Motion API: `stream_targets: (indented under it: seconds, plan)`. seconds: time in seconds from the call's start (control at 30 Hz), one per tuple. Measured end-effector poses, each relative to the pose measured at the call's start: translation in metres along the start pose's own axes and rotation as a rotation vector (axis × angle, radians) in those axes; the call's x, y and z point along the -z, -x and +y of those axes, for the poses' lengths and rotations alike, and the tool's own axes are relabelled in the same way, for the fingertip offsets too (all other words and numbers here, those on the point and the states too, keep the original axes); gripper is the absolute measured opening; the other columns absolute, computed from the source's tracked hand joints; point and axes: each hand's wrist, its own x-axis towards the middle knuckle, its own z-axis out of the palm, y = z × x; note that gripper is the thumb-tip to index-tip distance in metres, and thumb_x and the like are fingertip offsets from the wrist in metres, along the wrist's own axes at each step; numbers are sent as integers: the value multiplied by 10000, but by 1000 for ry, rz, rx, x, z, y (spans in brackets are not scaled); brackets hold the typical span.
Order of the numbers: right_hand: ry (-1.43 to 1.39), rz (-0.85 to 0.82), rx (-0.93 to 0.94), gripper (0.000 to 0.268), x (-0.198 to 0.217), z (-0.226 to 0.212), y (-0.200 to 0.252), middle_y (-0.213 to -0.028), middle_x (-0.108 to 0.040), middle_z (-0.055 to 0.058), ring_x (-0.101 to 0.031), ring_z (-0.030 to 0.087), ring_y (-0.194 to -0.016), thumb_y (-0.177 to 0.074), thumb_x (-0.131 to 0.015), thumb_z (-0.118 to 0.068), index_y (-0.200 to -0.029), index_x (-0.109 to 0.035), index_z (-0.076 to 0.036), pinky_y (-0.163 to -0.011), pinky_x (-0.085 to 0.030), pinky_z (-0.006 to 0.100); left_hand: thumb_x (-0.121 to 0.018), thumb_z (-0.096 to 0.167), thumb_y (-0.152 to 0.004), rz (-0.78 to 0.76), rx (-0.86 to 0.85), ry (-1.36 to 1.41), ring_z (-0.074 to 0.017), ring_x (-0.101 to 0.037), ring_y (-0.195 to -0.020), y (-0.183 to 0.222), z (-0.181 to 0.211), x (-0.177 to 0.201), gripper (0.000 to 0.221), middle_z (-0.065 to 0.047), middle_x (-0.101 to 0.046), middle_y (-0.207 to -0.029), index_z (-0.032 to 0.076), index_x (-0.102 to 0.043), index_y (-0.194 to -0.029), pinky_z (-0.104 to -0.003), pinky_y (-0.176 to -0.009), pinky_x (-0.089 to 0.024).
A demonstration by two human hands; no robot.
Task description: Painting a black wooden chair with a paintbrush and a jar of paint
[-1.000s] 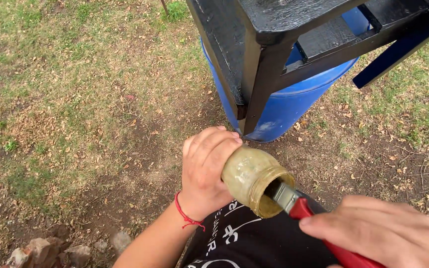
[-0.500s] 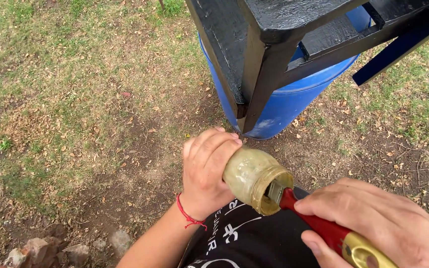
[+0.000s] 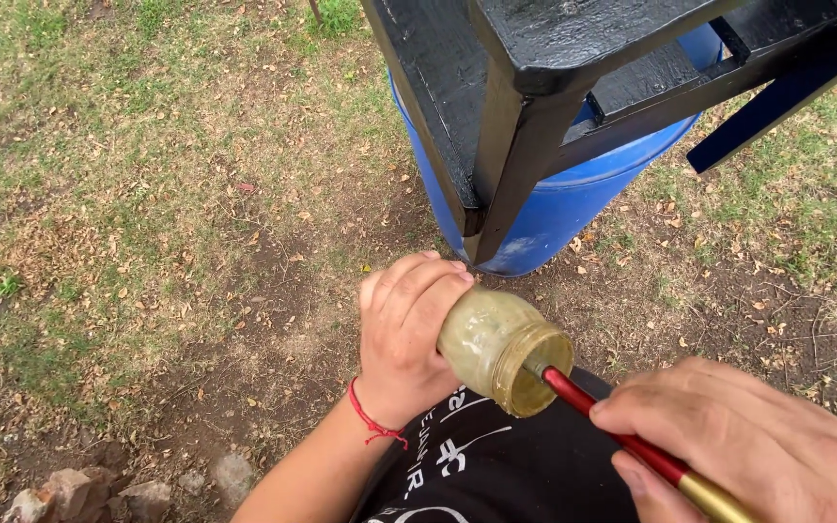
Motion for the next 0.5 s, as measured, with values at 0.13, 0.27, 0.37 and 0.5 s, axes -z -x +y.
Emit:
stream_targets:
  seconds: [0.13, 0.27, 0.37, 0.5]
  plan:
    - [19, -165, 104, 237, 11, 21, 9, -905, -763, -123, -757, 85, -772, -790, -697, -327, -1017, -766, -327, -613, -580, 264, -658, 203, -876, 5, -5, -13, -300, -647, -1068, 0, -2, -2, 235, -64, -670, -1111, 91, -606, -1075, -414, -913, -401]
    - [-45, -154, 105, 134, 13, 15, -5, -824, -732, -119, -719, 28, -658, -780, -700, -372, -845, -809, -332, -524, -551, 225, -650, 203, -890, 26, -9, -4, -306, -645, -1048, -1, -2, -4, 221, -70, -675, -1092, 81, -603, -1068, -418, -928, -426]
    - [-152, -102, 184, 49, 15, 8, -21, -728, -684, -53, -691, 48, -571, -772, -739, -254, -744, -764, -222, -548, -557, 190, -645, 192, -886, 29, -12, -3, -306, -647, -1044, -2, -1, -3, 216, -71, -675, -1092, 78, -607, -1065, -414, -923, -425]
    - [-154, -206, 228, 74, 15, 17, -26, -772, -733, -100, -715, 19, -586, -801, -728, -305, -855, -748, -258, -555, -591, 166, -637, 185, -881, 30, -19, -23, -296, -652, -1059, -3, -1, -2, 207, -66, -671, -1103, 86, -619, -1061, -400, -905, -417]
